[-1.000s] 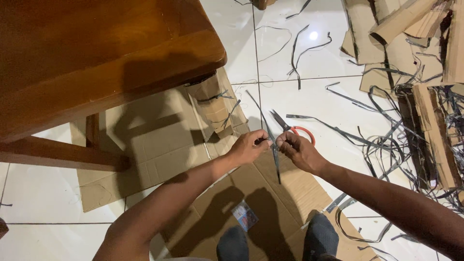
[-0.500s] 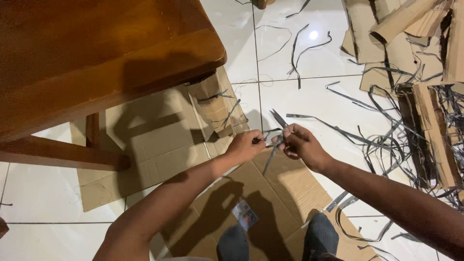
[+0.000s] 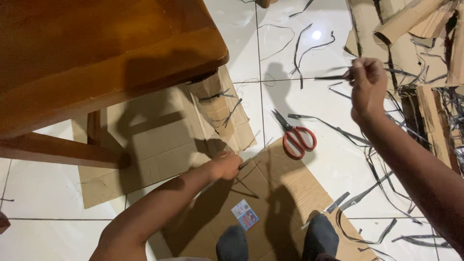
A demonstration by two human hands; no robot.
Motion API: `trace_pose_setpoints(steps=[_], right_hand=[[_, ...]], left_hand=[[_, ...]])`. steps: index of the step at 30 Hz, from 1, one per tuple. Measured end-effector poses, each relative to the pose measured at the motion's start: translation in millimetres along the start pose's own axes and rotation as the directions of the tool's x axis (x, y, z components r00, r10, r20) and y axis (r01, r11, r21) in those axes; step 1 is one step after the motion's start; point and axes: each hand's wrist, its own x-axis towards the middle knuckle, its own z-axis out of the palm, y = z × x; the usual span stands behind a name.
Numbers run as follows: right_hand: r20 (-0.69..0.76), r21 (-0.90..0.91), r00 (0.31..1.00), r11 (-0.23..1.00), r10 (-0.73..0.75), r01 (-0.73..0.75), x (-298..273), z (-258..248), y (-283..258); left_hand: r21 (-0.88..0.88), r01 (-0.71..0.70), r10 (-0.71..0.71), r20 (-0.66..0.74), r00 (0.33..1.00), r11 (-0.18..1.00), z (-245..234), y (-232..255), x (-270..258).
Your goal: Wrapping a wooden chair leg with cardboard and securing it with string for protection
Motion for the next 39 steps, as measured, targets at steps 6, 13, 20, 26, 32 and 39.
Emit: trace_pose_setpoints(steps=[6, 13, 20, 26, 32, 39], right_hand=[[0.153, 0.023, 0.981, 0.993, -0.12, 0.118, -27.4, 15.9, 29.5], [0.403, -0.179, 0.873, 0.96, 0.273, -0.217, -65.3, 60.7, 43.7], [0.455, -0.55, 0.754, 0.815, 0.474, -0.181, -63.7, 106.8, 77.9], [0.486, -0.531, 0.76, 0.837, 0.432, -0.136, -53.9, 163.5, 97.6], [0.523, -0.554, 0.726, 0.826, 0.446, -0.109, -48.5, 212.4, 147.2], [0.572, -0.634, 0.625, 0.77, 0.531, -0.073, -50.7, 232.5, 130.8]], left_hand=[[-0.193, -0.152, 0.124, -0.151, 0.981, 0.969, -29.1, 26.8, -44.7], [-0.398, -0.102, -0.061, -0.376, 0.925, 0.912, 59.8, -88.4, 56.1], [-0.374, 0.15, -0.352, -0.562, 0.749, 0.915, 1.6, -97.9, -4.5], [-0.329, 0.111, -0.317, -0.682, 0.659, 0.938, -10.9, -139.5, 4.9], [-0.287, 0.012, -0.234, -0.755, 0.612, 0.958, -27.4, -127.8, -9.6], [0.275, 0.206, 0.049, -0.7, 0.713, 0.939, 69.6, -246.3, 132.0]])
